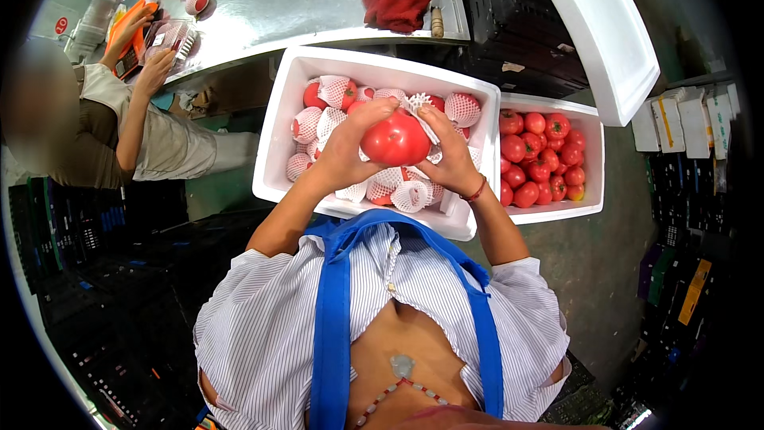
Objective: The person wraps individual tomatoes in white foam netting and places them into a white styrofoam box. The person repeatedly picks tomatoes from a bin, wraps them by hand, and arranges them in the container.
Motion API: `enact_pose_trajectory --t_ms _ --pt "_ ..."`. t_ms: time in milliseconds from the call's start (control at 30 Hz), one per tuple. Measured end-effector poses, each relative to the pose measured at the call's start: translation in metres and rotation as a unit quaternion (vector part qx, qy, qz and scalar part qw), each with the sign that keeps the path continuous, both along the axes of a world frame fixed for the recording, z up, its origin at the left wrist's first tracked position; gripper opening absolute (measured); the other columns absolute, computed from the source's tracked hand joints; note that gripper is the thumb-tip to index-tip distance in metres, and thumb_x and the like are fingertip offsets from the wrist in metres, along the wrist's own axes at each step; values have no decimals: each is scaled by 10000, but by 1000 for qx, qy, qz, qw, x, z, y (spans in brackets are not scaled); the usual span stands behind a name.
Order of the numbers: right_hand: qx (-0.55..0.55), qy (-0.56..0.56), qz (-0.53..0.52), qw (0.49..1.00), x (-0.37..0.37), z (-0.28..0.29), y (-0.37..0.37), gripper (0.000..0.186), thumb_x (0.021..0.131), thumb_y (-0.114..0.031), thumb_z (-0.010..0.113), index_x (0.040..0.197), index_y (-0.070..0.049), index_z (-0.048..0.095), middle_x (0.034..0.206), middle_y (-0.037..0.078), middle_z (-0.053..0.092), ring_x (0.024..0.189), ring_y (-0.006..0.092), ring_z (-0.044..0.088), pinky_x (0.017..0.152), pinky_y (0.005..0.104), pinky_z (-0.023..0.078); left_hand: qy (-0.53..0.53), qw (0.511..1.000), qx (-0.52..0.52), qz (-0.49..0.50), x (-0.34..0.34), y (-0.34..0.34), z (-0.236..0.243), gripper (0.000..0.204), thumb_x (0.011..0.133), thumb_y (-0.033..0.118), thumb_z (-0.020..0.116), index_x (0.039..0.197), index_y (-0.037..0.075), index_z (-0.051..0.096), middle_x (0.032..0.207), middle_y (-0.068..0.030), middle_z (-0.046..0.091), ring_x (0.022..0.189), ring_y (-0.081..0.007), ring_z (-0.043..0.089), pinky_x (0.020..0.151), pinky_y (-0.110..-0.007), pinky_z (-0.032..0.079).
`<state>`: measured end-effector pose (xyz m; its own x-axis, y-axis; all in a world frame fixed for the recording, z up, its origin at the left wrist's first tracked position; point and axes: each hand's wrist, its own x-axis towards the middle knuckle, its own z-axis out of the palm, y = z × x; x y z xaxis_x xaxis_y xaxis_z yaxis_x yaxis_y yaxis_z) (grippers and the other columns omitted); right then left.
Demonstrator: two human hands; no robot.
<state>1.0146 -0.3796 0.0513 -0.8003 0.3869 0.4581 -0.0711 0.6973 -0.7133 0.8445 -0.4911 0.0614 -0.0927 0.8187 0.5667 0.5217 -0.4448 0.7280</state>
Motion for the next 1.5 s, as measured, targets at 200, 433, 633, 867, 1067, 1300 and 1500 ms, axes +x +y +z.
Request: enact_pose_trajectory --t_ms 200,433,633,867,1067,1300,1500 --pt "5 1 15 1000 1 3 1 723 603 -74 710 1241 -52 369 1227 154 441 1156 325 411 933 357 378 46 998 27 -14 0 0 7 714 528 11 758 1151 106 423 1195 -172 448 1056 -343 485 881 -389 416" --pt "-423 -20 121 898 7 6 14 804 611 -105 711 1300 -7 307 1274 91 397 1191 188 366 1004 287 260 -170 976 -135 -13 -2 -9 -16 625 637 45 704 1178 111 398 1199 -141 410 1077 -290 472 864 -373 438" --pt "-515 43 70 853 15 -11 40 731 708 -370 686 1268 -26 366 1173 43 497 968 74 508 763 189 415 -652 690 -252 -188 -6 -17 -36 813 667 227 697 1324 123 229 1151 -199 442 1027 -307 515 835 -417 458" --pt "-529 25 152 835 6 -23 34 721 707 -271 683 1287 -23 334 1268 82 409 1156 154 398 922 257 344 -648 599 -309 -354 13 -3 -45 861 708 375 666 1339 58 173 1195 -192 452 1062 -278 507 909 -418 405" --pt "-485 69 87 867 34 -54 45 625 779 -282 610 1278 -17 344 1275 110 388 1193 189 337 987 311 269 -642 634 -388 -188 14 10 -72 513 757 314 640 1145 39 447 1074 -121 541 965 -229 552 813 -383 478" --pt "-613 -110 13 782 34 -62 45 342 761 -192 651 1013 29 582 888 64 621 758 120 577 667 254 478 -522 721 -442 -109 3 14 -69 491 829 319 512 1171 -15 402 1068 -152 526 913 -261 569 751 -375 507" --pt "-151 -85 -113 978 55 -32 17 329 643 -235 689 904 -42 635 799 90 642 696 191 600 624 323 467 -481 668 -522 -222 22 55 -98 477 830 309 508 1170 -10 405 1073 -151 525 921 -263 568 756 -376 506"
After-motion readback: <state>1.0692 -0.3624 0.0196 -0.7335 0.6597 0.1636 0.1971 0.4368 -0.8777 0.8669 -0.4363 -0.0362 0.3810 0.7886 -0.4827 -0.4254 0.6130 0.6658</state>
